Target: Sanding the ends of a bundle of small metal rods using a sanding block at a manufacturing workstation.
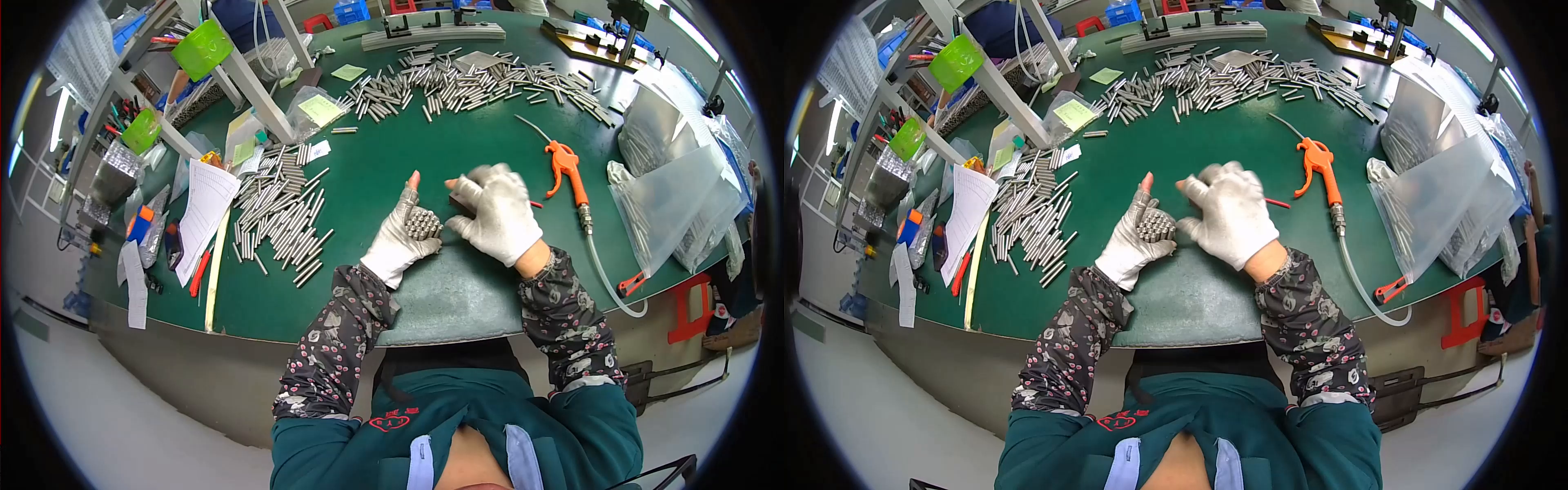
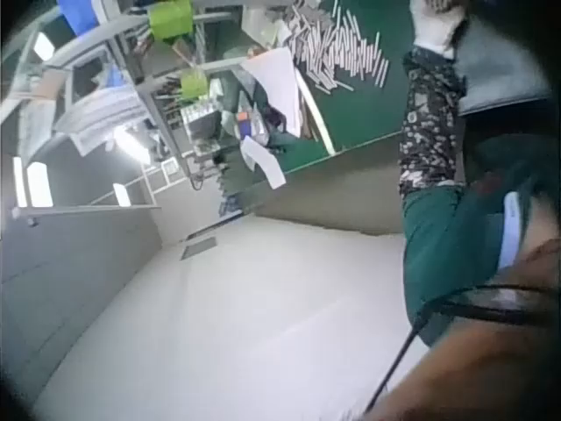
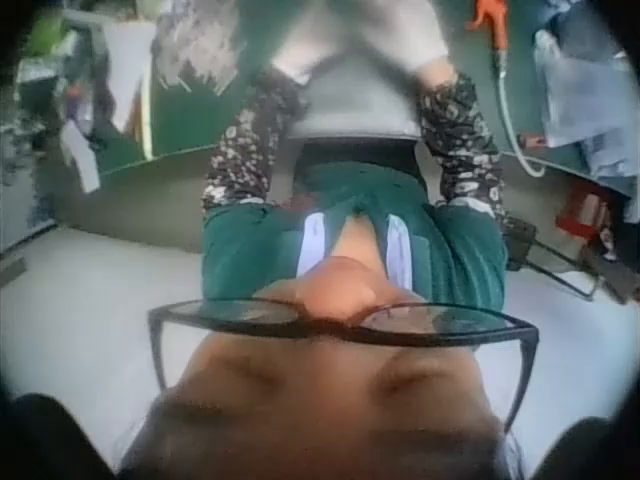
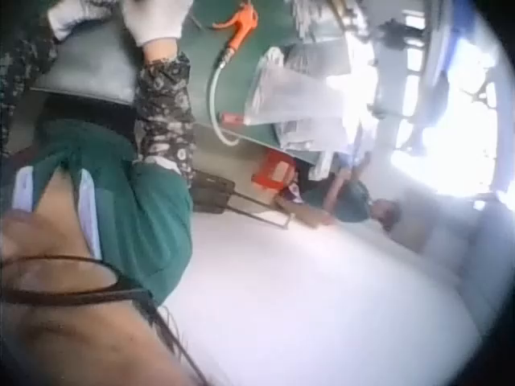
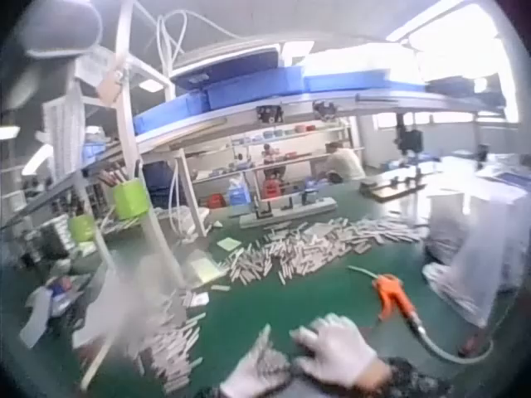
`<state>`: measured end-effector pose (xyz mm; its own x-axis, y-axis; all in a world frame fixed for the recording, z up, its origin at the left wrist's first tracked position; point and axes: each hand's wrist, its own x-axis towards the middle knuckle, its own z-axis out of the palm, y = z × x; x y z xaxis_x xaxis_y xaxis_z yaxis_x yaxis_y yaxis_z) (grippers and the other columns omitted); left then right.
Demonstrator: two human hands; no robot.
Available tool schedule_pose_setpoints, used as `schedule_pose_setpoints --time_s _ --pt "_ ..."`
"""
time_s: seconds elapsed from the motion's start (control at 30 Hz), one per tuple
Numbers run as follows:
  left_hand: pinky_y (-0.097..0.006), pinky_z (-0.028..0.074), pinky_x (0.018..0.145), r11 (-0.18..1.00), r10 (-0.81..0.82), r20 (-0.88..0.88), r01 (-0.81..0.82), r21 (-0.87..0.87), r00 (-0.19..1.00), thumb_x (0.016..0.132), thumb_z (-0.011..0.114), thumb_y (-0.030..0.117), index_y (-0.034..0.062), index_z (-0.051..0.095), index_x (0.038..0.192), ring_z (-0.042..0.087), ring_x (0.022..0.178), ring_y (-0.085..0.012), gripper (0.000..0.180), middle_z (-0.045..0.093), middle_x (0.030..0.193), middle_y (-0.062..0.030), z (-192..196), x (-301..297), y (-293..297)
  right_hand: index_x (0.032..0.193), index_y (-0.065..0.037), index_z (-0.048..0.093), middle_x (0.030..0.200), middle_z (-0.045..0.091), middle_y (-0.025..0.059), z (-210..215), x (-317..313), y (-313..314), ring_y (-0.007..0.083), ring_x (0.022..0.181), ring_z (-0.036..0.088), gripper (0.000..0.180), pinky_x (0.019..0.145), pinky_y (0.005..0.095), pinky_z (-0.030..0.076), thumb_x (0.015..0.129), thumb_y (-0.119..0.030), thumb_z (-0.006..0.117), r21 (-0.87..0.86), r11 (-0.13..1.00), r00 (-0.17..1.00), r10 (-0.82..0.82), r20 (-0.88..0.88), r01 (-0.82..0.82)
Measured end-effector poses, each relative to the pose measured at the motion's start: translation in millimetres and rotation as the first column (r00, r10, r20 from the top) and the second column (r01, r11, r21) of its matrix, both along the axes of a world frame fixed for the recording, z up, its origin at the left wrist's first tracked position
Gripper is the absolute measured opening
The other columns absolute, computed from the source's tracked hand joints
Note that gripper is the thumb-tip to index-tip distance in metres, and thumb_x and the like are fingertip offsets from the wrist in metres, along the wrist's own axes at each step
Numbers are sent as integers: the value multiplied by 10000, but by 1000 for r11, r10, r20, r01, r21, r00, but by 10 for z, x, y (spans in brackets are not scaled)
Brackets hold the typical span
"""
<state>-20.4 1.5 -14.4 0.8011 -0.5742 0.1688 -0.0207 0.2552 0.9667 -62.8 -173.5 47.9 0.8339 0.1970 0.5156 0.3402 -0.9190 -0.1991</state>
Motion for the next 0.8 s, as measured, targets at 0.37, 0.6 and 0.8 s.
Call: schedule_pose_setpoints --time_s 0.37,0.6,0.8 --pt "-342 363 919 857 50 626 -356 374 779 545 813 164 141 177 1376 483 1031 -176 1047 514 1106 -56 -88 21 226 1025 -53 570 789 617 144 -299 39 306 278 730 608 363 659 333 477 701 -199 641 434 866 897 376 -233 -250" --pt "-459 177 1028 632 -79 740 -541 555 668 498 793 374 100 461 1172 452 1119 -223 799 528 1135 -45 -49 45 242 1036 -74 569 865 616 142 -314 70 314 289 782 597 372 695 354 475 704 -233 618 447 868 892 363 -271 -217" --pt "-480 180 1025 559 -99 736 -574 598 669 504 786 394 108 484 1145 425 1146 -260 764 518 1130 -72 -37 70 234 1031 -77 579 855 619 153 -333 117 322 288 770 603 387 709 344 478 697 -264 630 498 851 888 348 -302 -164"
